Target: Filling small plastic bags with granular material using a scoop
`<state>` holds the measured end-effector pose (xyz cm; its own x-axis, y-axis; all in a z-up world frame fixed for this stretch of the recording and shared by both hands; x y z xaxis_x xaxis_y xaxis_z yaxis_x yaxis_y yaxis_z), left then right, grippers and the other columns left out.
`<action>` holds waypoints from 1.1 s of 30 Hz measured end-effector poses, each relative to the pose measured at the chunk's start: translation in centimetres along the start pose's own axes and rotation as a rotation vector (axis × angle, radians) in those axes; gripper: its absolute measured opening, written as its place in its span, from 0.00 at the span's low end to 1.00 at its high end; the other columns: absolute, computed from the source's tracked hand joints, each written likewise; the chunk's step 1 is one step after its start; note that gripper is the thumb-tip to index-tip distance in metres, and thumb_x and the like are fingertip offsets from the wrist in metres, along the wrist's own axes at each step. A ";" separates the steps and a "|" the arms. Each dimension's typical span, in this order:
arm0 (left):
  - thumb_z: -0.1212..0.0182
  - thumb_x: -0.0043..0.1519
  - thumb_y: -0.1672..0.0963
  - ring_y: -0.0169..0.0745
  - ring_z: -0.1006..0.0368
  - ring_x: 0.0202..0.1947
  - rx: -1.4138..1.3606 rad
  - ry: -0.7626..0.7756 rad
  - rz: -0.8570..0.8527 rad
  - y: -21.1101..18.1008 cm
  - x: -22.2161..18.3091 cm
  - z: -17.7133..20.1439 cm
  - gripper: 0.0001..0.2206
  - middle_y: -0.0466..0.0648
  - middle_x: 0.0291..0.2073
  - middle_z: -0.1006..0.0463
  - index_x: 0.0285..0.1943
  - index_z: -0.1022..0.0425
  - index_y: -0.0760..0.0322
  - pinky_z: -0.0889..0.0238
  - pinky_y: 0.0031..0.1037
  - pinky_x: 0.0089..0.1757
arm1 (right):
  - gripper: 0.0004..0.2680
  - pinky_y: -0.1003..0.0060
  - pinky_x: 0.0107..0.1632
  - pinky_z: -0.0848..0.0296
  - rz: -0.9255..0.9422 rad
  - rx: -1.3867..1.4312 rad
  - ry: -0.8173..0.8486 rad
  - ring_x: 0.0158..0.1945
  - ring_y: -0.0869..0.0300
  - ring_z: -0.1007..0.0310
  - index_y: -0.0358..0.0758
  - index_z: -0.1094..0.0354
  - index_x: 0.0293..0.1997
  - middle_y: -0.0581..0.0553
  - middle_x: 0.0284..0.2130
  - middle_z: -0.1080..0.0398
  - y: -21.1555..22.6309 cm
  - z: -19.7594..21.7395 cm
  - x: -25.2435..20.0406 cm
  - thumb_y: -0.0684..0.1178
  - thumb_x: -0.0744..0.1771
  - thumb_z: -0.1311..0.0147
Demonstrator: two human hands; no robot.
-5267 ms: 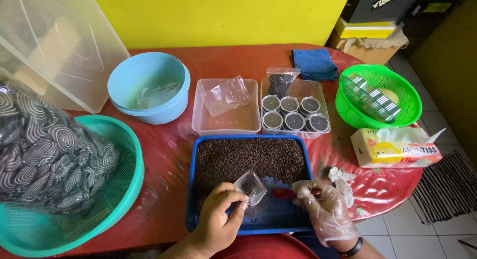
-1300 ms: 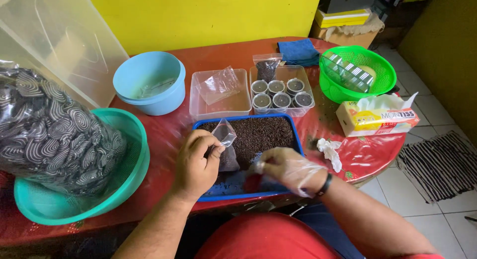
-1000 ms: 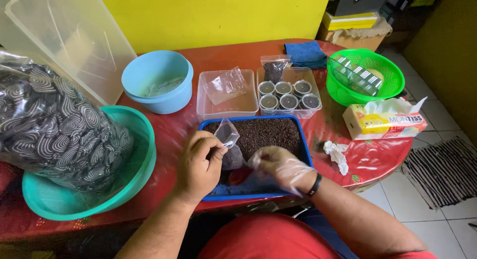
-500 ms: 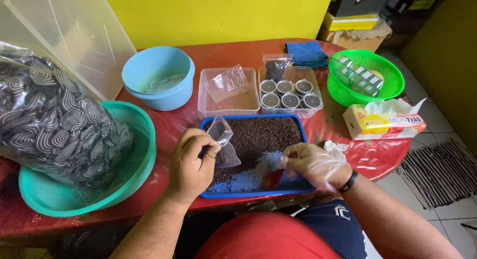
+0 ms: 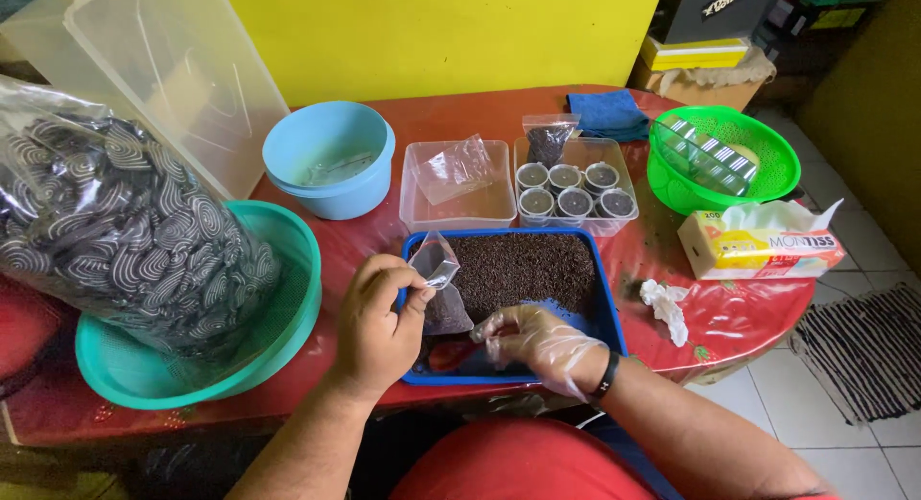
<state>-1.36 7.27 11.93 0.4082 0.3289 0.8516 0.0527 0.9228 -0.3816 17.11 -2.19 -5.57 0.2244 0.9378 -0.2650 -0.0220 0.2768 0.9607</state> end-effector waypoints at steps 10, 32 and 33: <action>0.34 0.62 0.59 0.49 0.22 0.36 0.005 -0.006 0.015 -0.3 -0.3 0.8 0.04 0.45 0.34 0.27 0.39 0.26 0.57 0.27 0.34 0.39 | 0.06 0.64 0.44 0.19 -0.044 -0.395 -0.061 0.39 0.54 0.16 0.41 0.21 0.47 0.39 0.39 0.19 7.7 -2.1 -2.8 0.44 0.67 0.41; 0.35 0.63 0.59 0.50 0.24 0.34 0.014 -0.019 -0.020 -0.7 -0.2 1.6 0.03 0.47 0.35 0.28 0.39 0.26 0.58 0.29 0.35 0.39 | 0.11 0.52 0.53 0.20 0.128 -0.787 0.066 0.48 0.48 0.17 0.39 0.27 0.52 0.37 0.42 0.20 9.4 -2.9 -5.6 0.51 0.72 0.55; 0.35 0.63 0.59 0.50 0.24 0.34 0.018 -0.018 -0.024 -0.8 -0.2 1.6 0.03 0.47 0.35 0.28 0.39 0.26 0.58 0.29 0.35 0.39 | 0.11 0.51 0.53 0.20 0.150 -0.770 0.062 0.48 0.47 0.17 0.39 0.27 0.52 0.37 0.41 0.19 9.2 -2.8 -5.5 0.51 0.71 0.55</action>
<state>-3.00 6.80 12.62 0.3902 0.3100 0.8670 0.0459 0.9339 -0.3546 12.95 -4.20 4.50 0.1109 0.9804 -0.1631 -0.7220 0.1923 0.6646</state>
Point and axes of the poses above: each hand's wrist, its own x-axis towards the middle knuckle, its own z-axis out of the back of the hand, y = z × x, the point moved 7 cm from there along x, towards the middle knuckle
